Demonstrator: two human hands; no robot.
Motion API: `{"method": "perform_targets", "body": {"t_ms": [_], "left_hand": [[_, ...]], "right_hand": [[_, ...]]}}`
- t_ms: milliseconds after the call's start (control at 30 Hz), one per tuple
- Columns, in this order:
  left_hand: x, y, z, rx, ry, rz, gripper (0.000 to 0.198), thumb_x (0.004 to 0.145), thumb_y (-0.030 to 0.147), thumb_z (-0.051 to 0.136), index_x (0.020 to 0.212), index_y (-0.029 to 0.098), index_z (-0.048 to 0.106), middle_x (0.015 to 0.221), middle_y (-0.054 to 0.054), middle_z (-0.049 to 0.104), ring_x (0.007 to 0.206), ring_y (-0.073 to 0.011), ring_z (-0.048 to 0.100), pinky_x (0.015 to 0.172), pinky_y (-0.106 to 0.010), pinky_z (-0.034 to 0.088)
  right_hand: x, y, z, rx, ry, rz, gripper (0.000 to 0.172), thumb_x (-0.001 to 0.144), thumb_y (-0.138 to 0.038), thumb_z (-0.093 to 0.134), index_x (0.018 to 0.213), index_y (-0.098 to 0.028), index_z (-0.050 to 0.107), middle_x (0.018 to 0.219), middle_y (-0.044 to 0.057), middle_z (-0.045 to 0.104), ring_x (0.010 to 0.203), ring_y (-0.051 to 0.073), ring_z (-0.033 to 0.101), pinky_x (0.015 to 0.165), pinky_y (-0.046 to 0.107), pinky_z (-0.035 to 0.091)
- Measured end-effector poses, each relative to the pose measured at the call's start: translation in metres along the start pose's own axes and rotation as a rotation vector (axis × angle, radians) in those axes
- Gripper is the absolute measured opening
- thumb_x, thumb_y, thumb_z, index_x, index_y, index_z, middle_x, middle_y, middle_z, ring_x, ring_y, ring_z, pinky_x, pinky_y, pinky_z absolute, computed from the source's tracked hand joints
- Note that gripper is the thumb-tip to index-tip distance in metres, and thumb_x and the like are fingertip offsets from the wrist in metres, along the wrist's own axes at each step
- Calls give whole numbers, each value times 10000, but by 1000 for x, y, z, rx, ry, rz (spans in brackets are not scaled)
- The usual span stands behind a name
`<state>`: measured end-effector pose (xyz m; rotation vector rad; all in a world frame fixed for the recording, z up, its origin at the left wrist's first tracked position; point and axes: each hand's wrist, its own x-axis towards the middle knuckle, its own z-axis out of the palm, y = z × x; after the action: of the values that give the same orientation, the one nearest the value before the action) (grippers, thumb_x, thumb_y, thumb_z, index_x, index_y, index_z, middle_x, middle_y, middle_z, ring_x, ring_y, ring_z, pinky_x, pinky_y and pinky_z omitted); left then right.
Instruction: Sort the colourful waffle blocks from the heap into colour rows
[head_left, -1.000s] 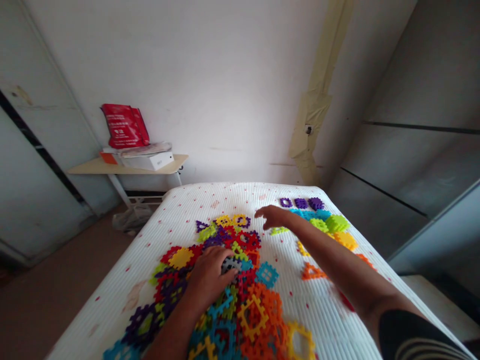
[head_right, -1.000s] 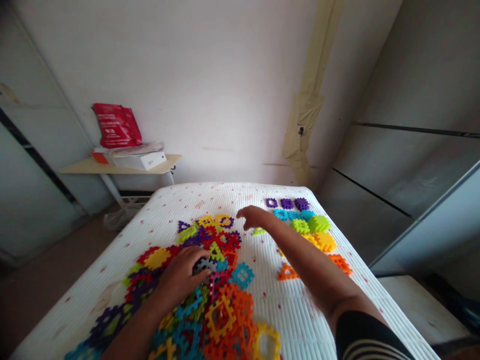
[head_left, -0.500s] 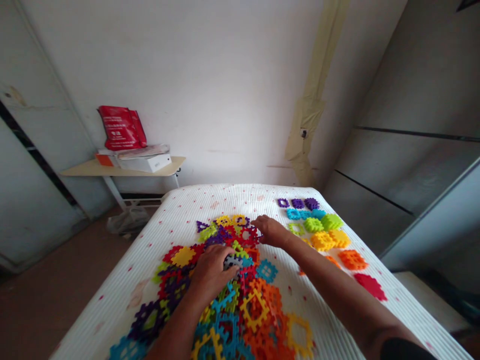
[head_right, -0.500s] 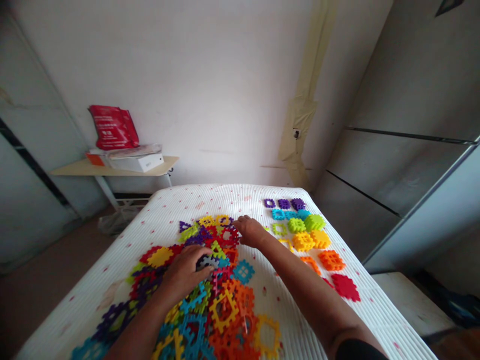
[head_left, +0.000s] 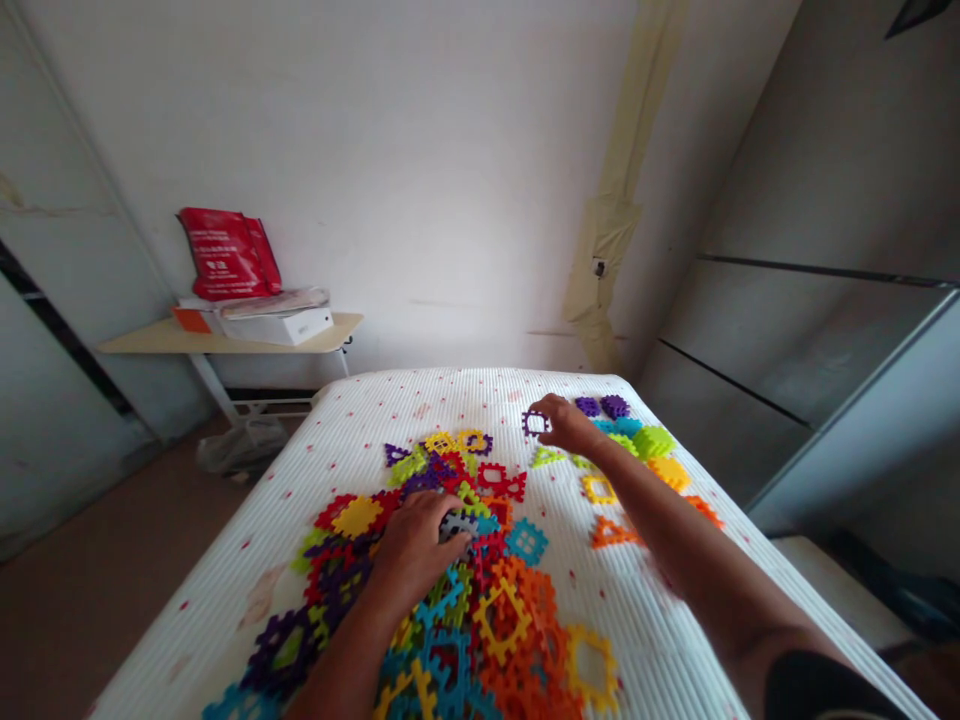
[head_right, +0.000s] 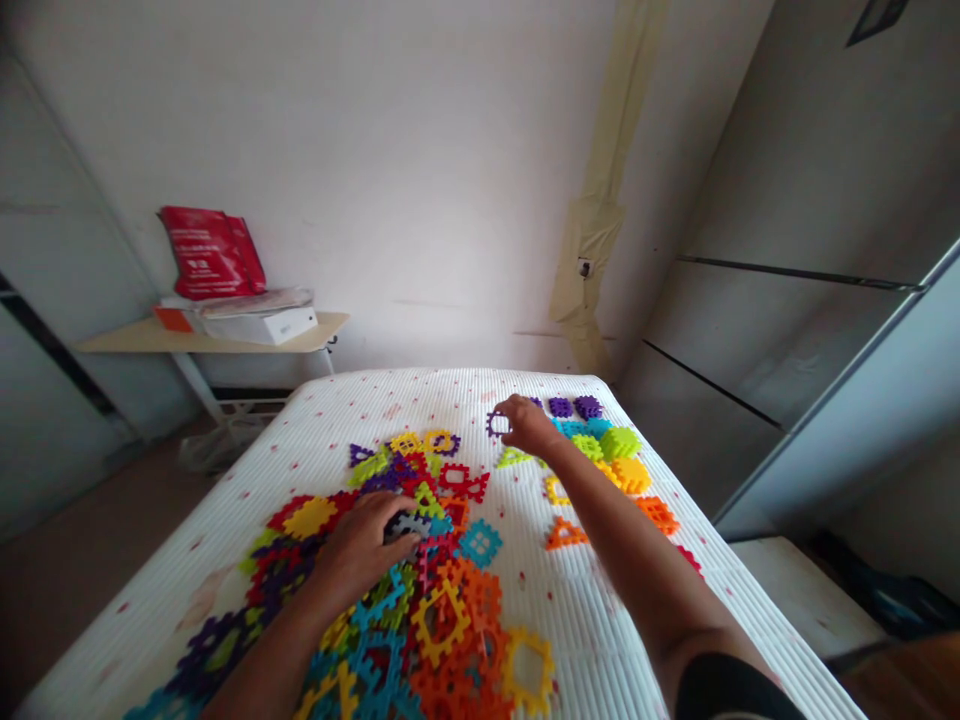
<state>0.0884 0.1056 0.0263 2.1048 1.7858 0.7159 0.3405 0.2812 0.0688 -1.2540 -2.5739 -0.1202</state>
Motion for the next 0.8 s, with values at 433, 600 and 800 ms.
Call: {"method": "perform_targets", "body": {"t_ms": [433,600,800], "left_hand": [[2,-3,3,6,-24,-33,324,697,334,584,994,206,608,1019,-63,617,1003,-232,520,875,-348,373],[2,-4,4,3,-30,-34,330,703,353,583,997,202,603,1047,-69,608,1029,-238,511,891,-358,372],[2,-2,2,-6,-27,-35,328,698,349,586,995,212,607,1040,-66,612,1030,-241,514,895,-370,377]], "right_hand": [[47,89,11,-203,-130,327,427,643,-187,652,1069,-180,614,1061,107,614,972,251,551,759,296,438],[50,96,27,-235,-250,321,482,642,-153,634,1121,-190,601,1118,104,608,992,245,568,764,278,446],[50,97,34,-242,-304,311,513,661,-162,611,1171,-187,575,1157,108,594,1029,244,560,802,278,444]]}}
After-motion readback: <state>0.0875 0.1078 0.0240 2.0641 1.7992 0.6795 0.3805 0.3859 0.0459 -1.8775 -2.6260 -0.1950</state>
